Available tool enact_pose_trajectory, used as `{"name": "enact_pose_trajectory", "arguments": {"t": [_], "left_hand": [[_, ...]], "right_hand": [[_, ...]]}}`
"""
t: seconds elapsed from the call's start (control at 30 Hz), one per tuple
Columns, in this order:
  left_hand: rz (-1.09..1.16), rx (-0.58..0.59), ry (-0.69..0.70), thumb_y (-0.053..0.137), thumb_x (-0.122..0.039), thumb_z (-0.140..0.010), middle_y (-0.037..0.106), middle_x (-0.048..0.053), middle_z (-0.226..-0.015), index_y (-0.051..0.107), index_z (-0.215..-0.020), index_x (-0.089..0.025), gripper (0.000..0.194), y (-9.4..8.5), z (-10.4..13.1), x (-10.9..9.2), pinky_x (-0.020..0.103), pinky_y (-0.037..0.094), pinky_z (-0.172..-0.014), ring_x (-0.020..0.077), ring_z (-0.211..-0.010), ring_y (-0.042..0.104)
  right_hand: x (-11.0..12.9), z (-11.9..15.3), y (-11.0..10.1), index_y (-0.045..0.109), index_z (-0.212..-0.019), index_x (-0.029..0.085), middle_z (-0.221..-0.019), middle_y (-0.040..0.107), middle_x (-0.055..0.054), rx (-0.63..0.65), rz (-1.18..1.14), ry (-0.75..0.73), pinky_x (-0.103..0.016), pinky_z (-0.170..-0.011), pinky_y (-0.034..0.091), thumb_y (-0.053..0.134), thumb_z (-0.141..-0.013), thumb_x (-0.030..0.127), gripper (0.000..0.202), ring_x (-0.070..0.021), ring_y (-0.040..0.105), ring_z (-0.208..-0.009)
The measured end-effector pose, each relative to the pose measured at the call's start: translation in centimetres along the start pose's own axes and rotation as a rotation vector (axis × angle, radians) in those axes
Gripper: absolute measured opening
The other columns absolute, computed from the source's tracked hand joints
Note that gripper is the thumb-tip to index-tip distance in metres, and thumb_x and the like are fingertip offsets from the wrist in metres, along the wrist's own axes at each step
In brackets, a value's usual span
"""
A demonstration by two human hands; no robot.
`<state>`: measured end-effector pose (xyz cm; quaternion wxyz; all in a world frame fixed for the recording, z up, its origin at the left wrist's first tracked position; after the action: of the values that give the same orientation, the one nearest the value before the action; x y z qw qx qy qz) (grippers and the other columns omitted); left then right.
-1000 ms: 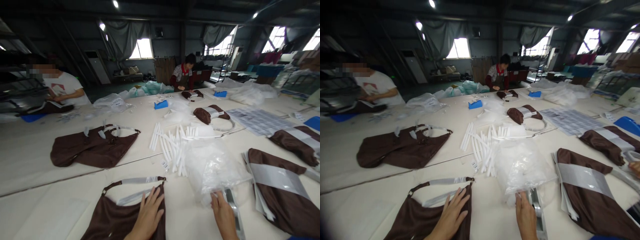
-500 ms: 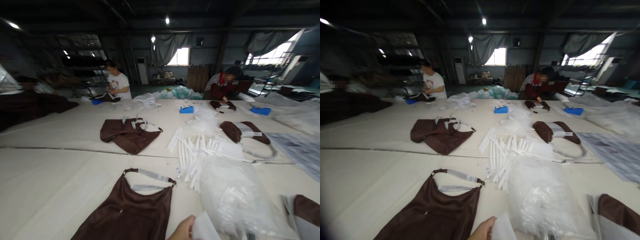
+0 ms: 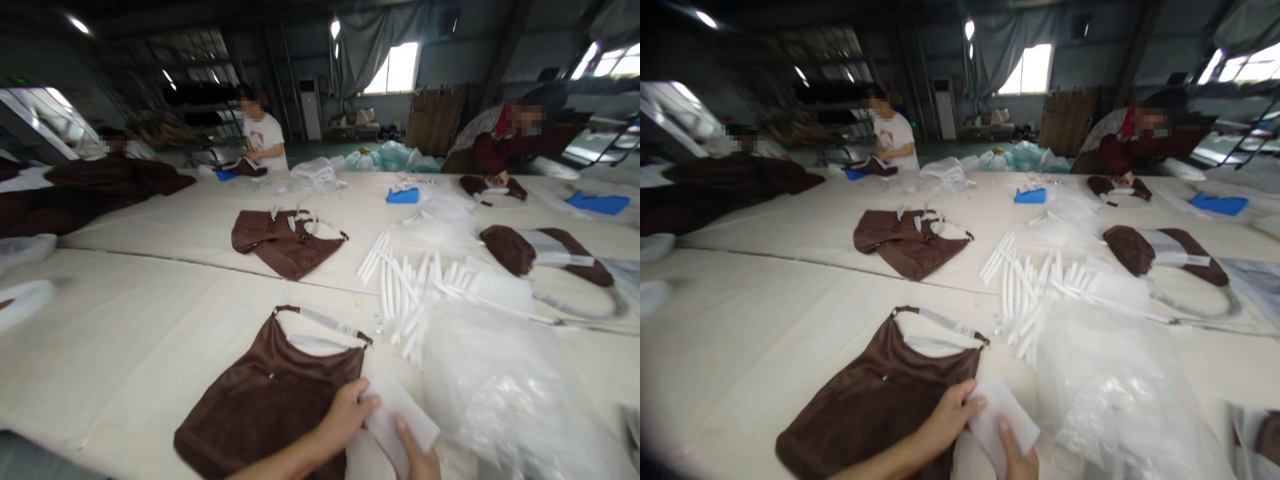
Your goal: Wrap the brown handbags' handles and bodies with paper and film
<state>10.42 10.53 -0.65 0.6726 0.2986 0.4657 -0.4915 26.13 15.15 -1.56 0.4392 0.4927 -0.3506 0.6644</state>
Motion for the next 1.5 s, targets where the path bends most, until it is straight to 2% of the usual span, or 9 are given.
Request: {"name": "enact_pose_trajectory", "arguments": {"t": [0.1, 0.27, 0.43, 0.67, 0.83, 0.93, 1.1, 1.23, 1.5], "left_hand": [[-0.178, -0.021, 0.035, 0.046, -0.053, -0.088, 0.058, 0.000, -0.069, 0.057, -0.073, -0.018, 0.039, -2.3, -0.1, -0.6, 0.026, 0.044, -0.064, 0.0154, -0.069, 0.056], [-0.531, -0.315, 0.089, 0.047, -0.030, -0.089, 0.069, 0.004, -0.093, 0.063, -0.096, -0.020, 0.020, -6.2, -3.4, -0.9, 0.033, 0.048, -0.088, 0.0193, -0.089, 0.063], [-0.675, -0.221, 0.135, 0.057, -0.023, -0.086, 0.068, 0.007, -0.107, 0.065, -0.099, -0.021, 0.016, -5.3, -7.3, -1.3, 0.038, 0.039, -0.103, 0.0238, -0.110, 0.056], [-0.804, -0.082, 0.084, 0.064, -0.029, -0.082, 0.060, 0.006, -0.090, 0.061, -0.081, -0.020, 0.009, -4.4, -10.2, -0.9, 0.043, 0.040, -0.098, 0.0279, -0.102, 0.056], [-0.788, 0.015, 0.060, 0.046, -0.035, -0.092, 0.052, -0.003, -0.074, 0.051, -0.088, -0.024, 0.012, -5.9, -7.8, -1.3, 0.030, 0.045, -0.078, 0.0183, -0.075, 0.056], [-0.686, 0.000, 0.033, 0.040, -0.042, -0.094, 0.050, -0.006, -0.069, 0.048, -0.088, -0.025, 0.020, -6.7, -5.1, -1.5, 0.028, 0.044, -0.072, 0.0162, -0.067, 0.053], [-0.294, -0.030, -0.026, 0.042, -0.052, -0.093, 0.065, -0.001, -0.081, 0.050, -0.088, -0.023, 0.031, -7.5, -0.9, -1.7, 0.029, 0.047, -0.079, 0.0171, -0.079, 0.060], [-0.214, -0.072, -0.025, 0.043, -0.054, -0.093, 0.066, 0.000, -0.085, 0.058, -0.090, -0.020, 0.037, -7.6, 0.7, -1.9, 0.028, 0.046, -0.083, 0.0170, -0.082, 0.059], [-0.098, -0.294, -0.078, 0.051, -0.060, -0.088, 0.046, -0.004, -0.066, 0.056, -0.073, -0.018, 0.045, -7.6, 1.9, -0.7, 0.023, 0.038, -0.064, 0.0123, -0.066, 0.042]], "right_hand": [[-2.0, -0.1, -0.4, 0.068, -0.114, 0.012, -0.103, 0.075, -0.011, -0.125, -0.168, 0.253, -0.041, -0.081, 0.060, 0.069, -0.074, 0.061, 0.063, -0.0301, 0.071, -0.095], [-2.3, 0.3, -2.3, 0.071, -0.100, 0.011, -0.100, 0.076, -0.011, -0.237, -0.351, 0.461, -0.037, -0.083, 0.058, 0.083, -0.061, 0.047, 0.054, -0.0280, 0.071, -0.093], [-1.8, -0.1, -1.7, 0.071, -0.102, 0.013, -0.102, 0.076, -0.010, -0.204, -0.402, 0.449, -0.037, -0.088, 0.056, 0.083, -0.063, 0.044, 0.052, -0.0274, 0.070, -0.098], [-2.0, -0.5, -1.1, 0.071, -0.101, 0.013, -0.103, 0.076, -0.011, -0.227, -0.424, 0.450, -0.039, -0.089, 0.056, 0.082, -0.063, 0.042, 0.050, -0.0273, 0.070, -0.096], [-2.0, -2.3, -0.9, 0.071, -0.096, 0.015, -0.098, 0.076, -0.008, -0.347, -0.464, 0.420, -0.036, -0.084, 0.056, 0.082, -0.057, 0.038, 0.047, -0.0263, 0.069, -0.094], [-1.8, -4.1, 0.6, 0.072, -0.089, 0.015, -0.092, 0.076, -0.008, -0.324, -0.478, 0.436, -0.036, -0.080, 0.055, 0.081, -0.054, 0.037, 0.042, -0.0251, 0.069, -0.086], [-1.3, -6.9, 5.2, 0.073, -0.072, 0.016, -0.070, 0.073, -0.003, 0.073, -0.199, 0.411, -0.035, -0.072, 0.049, 0.074, -0.056, 0.036, 0.026, -0.0221, 0.063, -0.070], [-0.2, -7.6, 9.3, 0.068, -0.060, 0.016, -0.058, 0.066, 0.001, 0.384, -0.107, 0.373, -0.029, -0.065, 0.044, 0.070, -0.060, 0.033, 0.017, -0.0160, 0.055, -0.060], [1.7, -6.4, 11.6, 0.072, -0.081, 0.015, -0.073, 0.072, -0.003, 0.186, -0.618, 0.515, -0.027, -0.059, 0.049, 0.083, -0.058, 0.041, 0.037, -0.0163, 0.062, -0.061]]}}
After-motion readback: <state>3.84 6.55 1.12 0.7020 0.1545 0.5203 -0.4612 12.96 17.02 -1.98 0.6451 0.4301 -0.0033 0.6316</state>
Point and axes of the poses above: each hand's wrist, its own z-axis away from the middle knuckle, its own y-axis out of the palm, x = y × z, the point moved 2 cm from there along -z, towards the middle knuckle
